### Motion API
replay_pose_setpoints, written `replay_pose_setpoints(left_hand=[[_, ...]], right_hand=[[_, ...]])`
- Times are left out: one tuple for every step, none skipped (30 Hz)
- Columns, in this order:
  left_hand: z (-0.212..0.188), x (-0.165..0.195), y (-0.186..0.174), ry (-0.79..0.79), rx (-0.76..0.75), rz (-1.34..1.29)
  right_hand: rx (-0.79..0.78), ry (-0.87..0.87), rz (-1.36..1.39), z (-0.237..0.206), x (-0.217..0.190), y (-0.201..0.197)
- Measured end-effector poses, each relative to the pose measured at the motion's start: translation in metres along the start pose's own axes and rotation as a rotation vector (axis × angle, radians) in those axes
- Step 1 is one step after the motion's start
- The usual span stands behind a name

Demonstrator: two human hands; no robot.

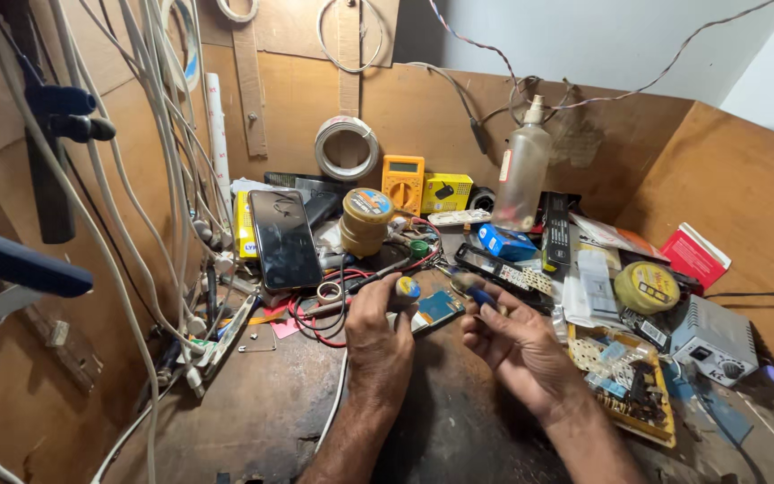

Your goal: The person holds a small electronic device, flips it to inspect both sides, then uses a screwdriver to apply a paste-like substance from a small container onto the device's surface. The person continues to spread the substance with the screwdriver while the device rests on the workbench.

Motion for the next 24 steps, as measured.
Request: replay_pose_setpoints(left_hand=[[0.0,-0.001,0.0,-0.016,-0.012,0.003],[0.0,-0.001,0.0,-0.031,-0.024,0.006],[-0.001,-0.001,0.0,-0.047,-0.037,0.009],[0.0,0.0,-0.001,-0.04,-0.03,0.011],[0.001,0.001,-0.001,-0.03,-0.021,0.013],[0.001,0.002,-0.002,-0.022,-0.012,0.015],[0.0,0.003,-0.003,-0.011,-0.014,0.034],[0.0,0.004,-0.002,0.001,-0.015,0.052],[0.0,0.005,-0.002,0.012,-0.017,0.069],[0.0,0.007,-0.001,0.035,-0.009,0.06],[0.0,0.008,-0.001,0.058,-0.001,0.051],[0.0,0.01,0.0,0.081,0.007,0.041],[-0.001,0.007,0.004,0.03,-0.033,0.003],[-0.002,0.003,0.007,-0.021,-0.072,-0.034],[-0.003,-0.001,0.01,-0.072,-0.11,-0.069],[-0.003,0.0,0.011,-0.028,-0.111,-0.063],[-0.002,0.001,0.012,0.017,-0.111,-0.057],[-0.003,0.002,0.013,0.061,-0.114,-0.05],[-0.005,0.001,0.014,0.092,-0.117,-0.025],[-0.006,0.001,0.015,0.126,-0.12,-0.002],[-0.007,0.0,0.017,0.161,-0.123,0.021],[-0.009,-0.001,0.019,0.17,-0.123,0.017],[-0.01,-0.003,0.02,0.179,-0.12,0.014],[-0.011,-0.005,0.022,0.185,-0.117,0.013]], right_hand=[[-0.006,0.013,0.036,0.002,0.002,0.002],[-0.013,0.027,0.071,0.003,0.005,0.003],[0.018,0.027,0.101,0.004,0.006,0.002],[0.05,0.025,0.13,0.004,0.007,0.0],[0.08,0.021,0.158,0.005,0.007,-0.002],[0.097,0.013,0.221,0.005,0.006,-0.003],[0.116,0.006,0.283,0.005,0.005,-0.003],[0.134,-0.001,0.345,0.006,0.004,-0.003],[0.161,-0.005,0.29,0.004,0.003,-0.002],[0.189,-0.009,0.234,0.001,0.002,-0.002],[0.217,-0.014,0.179,-0.001,0.001,-0.001],[0.206,-0.001,0.12,-0.001,0.001,0.002],[0.196,0.011,0.061,-0.001,0.001,0.006],[0.184,0.024,0.003,-0.001,0.001,0.008],[0.13,0.026,-0.055,0.001,0.001,0.012],[0.077,0.029,-0.112,0.003,0.001,0.016],[0.022,0.032,-0.169,0.005,0.002,0.018],[0.016,0.019,-0.286,0.009,0.005,0.02],[0.013,0.004,-0.404,0.014,0.008,0.021],[0.012,-0.015,-0.525,0.018,0.009,0.021],[0.01,-0.117,-0.659,0.02,0.006,0.023],[0.008,-0.218,-0.793,0.022,0.005,0.027],[0.003,-0.32,-0.925,0.023,0.003,0.031],[0.054,-0.285,-0.981,0.025,0.002,0.028]])
Point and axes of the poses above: each hand's wrist, its own z-axis towards the middle knuckle, its own y-axis out of the palm, x = y × z, the point moved 6 cm from there along z, towards the middle knuckle, and after that the axes turned 2 degrees about -z, right-handed, at the moved point
